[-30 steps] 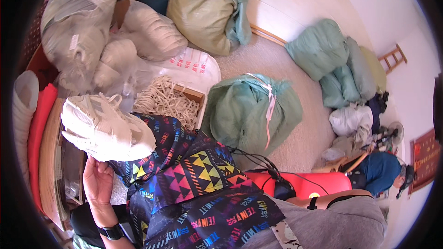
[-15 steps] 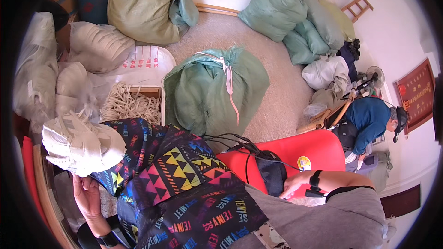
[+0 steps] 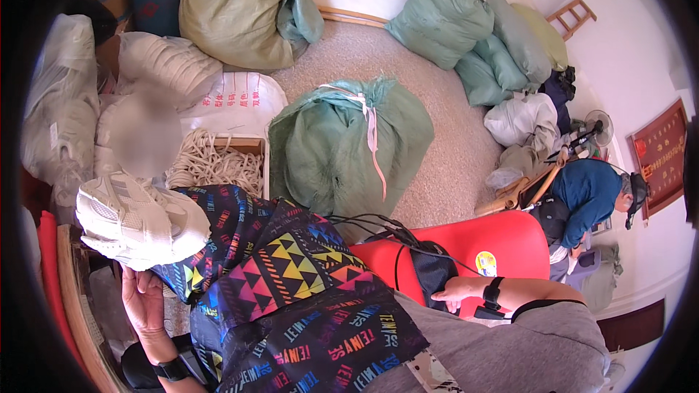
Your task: Lacing a shoe by hand in a shoe manufacturing environment.
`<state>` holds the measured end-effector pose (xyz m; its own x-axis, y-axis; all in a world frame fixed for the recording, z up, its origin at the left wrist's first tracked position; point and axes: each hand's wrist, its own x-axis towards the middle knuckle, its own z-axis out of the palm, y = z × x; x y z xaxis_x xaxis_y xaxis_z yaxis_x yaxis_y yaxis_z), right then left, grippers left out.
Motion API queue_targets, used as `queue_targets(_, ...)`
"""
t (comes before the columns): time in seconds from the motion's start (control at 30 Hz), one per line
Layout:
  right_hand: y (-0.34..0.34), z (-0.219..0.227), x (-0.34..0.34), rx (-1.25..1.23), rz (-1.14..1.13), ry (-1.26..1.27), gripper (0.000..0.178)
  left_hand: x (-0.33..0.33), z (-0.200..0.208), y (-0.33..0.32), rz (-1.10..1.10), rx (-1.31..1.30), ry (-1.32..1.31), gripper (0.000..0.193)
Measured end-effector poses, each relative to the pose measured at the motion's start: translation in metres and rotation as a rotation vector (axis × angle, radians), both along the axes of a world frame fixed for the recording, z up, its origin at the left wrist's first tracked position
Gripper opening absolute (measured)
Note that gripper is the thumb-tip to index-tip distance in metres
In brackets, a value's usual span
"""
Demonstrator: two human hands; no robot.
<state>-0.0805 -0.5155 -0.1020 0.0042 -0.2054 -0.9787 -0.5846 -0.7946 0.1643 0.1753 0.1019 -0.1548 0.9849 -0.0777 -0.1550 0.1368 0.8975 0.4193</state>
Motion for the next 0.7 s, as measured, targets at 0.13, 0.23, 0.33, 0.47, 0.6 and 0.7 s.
queue_targets(0.13,-0.013,-0.008,-0.001,0.071,0.007,0.055,0.073,-0.003,0.004,-0.002,0.027,-0.036,0.053,0.024)
queue_targets(0.23,-0.014,-0.005,0.002,0.084,0.056,0.096,0.069,-0.005,0.002,-0.001,0.048,-0.055,0.051,0.023)
queue_targets(0.33,-0.007,0.008,0.016,0.049,0.079,0.166,0.062,-0.005,0.003,-0.001,0.033,-0.043,0.029,0.023)
queue_targets(0.47,0.020,0.054,0.068,-0.024,0.300,0.367,0.052,-0.007,0.005,-0.005,0.053,-0.008,0.040,0.022)
queue_targets(0.6,0.020,0.071,0.100,0.081,0.252,0.329,0.050,-0.003,0.007,-0.008,0.037,-0.016,0.028,0.021)
queue_targets(0.7,0.035,0.101,0.136,0.147,0.246,0.218,0.065,0.002,0.016,-0.015,0.019,-0.011,0.034,0.017)
